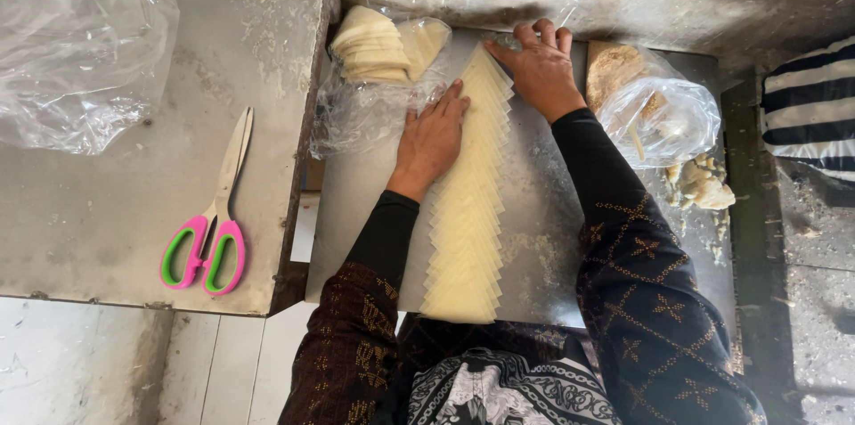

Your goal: The person arranges several stacks of square dough wrappers on a metal work surface. They then take one wrapper, add a small amount of filling using a spoon, and fold the wrapper into a triangular shape by hand.

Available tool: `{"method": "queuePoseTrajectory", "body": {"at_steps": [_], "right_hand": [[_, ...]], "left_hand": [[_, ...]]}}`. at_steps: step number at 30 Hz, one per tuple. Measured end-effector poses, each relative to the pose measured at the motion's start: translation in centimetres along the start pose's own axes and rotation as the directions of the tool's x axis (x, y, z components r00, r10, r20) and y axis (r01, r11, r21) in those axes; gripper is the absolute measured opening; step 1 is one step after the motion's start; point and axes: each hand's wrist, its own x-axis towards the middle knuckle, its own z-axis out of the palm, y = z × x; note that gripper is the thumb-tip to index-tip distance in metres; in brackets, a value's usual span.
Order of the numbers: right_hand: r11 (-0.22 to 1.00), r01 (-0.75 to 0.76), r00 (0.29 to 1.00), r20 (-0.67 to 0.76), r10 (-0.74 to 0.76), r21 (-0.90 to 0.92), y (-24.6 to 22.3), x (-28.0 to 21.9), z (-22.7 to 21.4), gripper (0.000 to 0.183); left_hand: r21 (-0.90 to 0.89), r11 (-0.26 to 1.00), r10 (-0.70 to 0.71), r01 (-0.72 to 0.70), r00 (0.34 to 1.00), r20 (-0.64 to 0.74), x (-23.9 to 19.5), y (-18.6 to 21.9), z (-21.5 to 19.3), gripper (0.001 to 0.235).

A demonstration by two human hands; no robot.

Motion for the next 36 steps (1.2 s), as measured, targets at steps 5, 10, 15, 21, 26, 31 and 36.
{"method": "queuePoseTrajectory", "body": {"at_steps": [5, 10, 15, 21, 26, 31, 36], "right_hand": [[0.975, 0.013, 0.999, -0.046, -0.024, -0.222, -0.5, -0.8, 0.6, 0.057], [0.984, -0.050, 0.997, -0.073, 0.038, -0.171, -0.5, -2.5, 0.7, 0.052], [0.964, -0.086, 0.994, -0.089, 0.066, -0.252, -0.5, -3.8, 0.6, 0.053], [0.976, -0.140, 0.986, -0.111, 0.123, -0.165, -1.0, -5.4, 0.3, 0.048], [0.977, -0.109, 0.991, -0.096, 0.092, -0.184, -1.8, -7.4, -1.7, 0.043], [0.975, -0.075, 0.997, -0.035, 0.069, -0.209, -3.7, -11.0, -6.1, 0.039], [0.997, -0.038, 0.997, -0.072, 0.033, -0.069, -5.7, -17.4, -11.1, 0.049]], "left_hand": [[0.001, 1.000, -0.001, 0.001, 1.000, 0.003, 0.1, -0.1, 0.1, 0.035], [-0.018, 1.000, 0.007, -0.008, 0.999, -0.037, 0.0, -0.2, 0.2, 0.034], [-0.021, 0.999, 0.042, -0.043, 0.996, -0.082, -0.3, -0.2, 0.1, 0.032], [-0.056, 0.998, 0.002, -0.005, 0.998, -0.064, -0.2, 0.0, -0.3, 0.033], [-0.082, 0.996, 0.035, -0.047, 0.990, -0.137, -0.4, -0.4, 0.2, 0.033], [-0.058, 0.997, 0.048, -0.058, 0.987, -0.155, -0.3, -0.6, 0.6, 0.031], [-0.093, 0.994, 0.040, -0.055, 0.987, -0.157, -0.2, -0.9, 0.7, 0.029]]}}
